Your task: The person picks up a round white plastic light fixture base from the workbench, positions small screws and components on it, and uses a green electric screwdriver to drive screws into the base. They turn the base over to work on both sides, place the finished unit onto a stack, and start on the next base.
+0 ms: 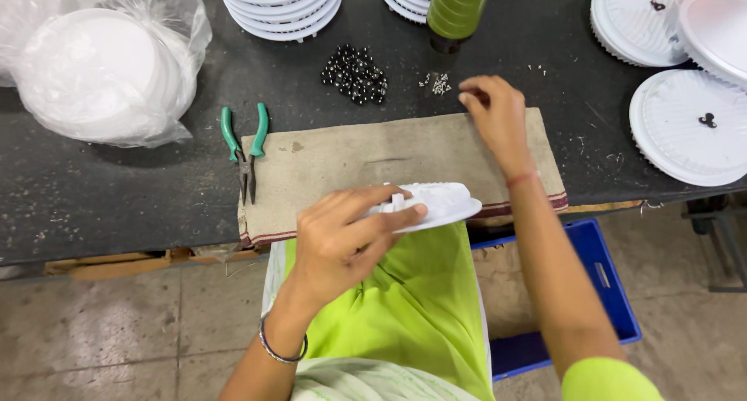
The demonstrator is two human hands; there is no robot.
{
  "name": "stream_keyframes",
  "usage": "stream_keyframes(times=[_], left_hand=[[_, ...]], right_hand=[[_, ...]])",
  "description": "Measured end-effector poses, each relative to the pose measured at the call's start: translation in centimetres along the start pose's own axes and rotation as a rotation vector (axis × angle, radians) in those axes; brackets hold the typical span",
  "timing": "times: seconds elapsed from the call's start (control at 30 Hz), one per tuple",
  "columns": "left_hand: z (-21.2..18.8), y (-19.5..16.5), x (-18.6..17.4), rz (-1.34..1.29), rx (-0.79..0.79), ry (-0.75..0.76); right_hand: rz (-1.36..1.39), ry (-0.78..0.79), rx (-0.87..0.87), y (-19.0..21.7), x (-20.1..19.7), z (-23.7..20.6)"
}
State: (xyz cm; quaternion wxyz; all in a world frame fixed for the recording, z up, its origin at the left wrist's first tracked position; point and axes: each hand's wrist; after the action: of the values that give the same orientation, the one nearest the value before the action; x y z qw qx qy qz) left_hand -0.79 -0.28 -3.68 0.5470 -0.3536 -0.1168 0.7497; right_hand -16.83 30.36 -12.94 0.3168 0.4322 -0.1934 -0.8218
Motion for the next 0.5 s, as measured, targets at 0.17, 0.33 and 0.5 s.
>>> stream_keyframes(times=[0.17, 0.33, 0.5], left_hand=[[-0.4, -0.1, -0.3, -0.008, -0.023, -0.014], [-0.5, 0.1, -0.4, -0.012, -0.052, -0.010], [-0.2, 0.0, -0.5, -0.028, -0.007, -0.019]], right_hand=[[-0.146, 0.152, -0.092, -2.5, 2.1, 3.9], [-0.205, 0.220, -0.105, -3.2, 2.5, 4.3], [-0.127, 0.228, -0.101, -1.7, 1.6, 4.4]])
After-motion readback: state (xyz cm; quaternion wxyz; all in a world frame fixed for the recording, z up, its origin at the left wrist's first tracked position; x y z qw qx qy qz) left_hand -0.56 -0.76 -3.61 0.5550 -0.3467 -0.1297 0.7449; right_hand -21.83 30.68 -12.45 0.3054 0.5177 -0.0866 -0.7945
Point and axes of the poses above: each hand's wrist, its own z-axis towards the middle knuckle, its own x-axis out of the palm, y = z × x, and after that the axes turned 7 degrees about -y, right-handed
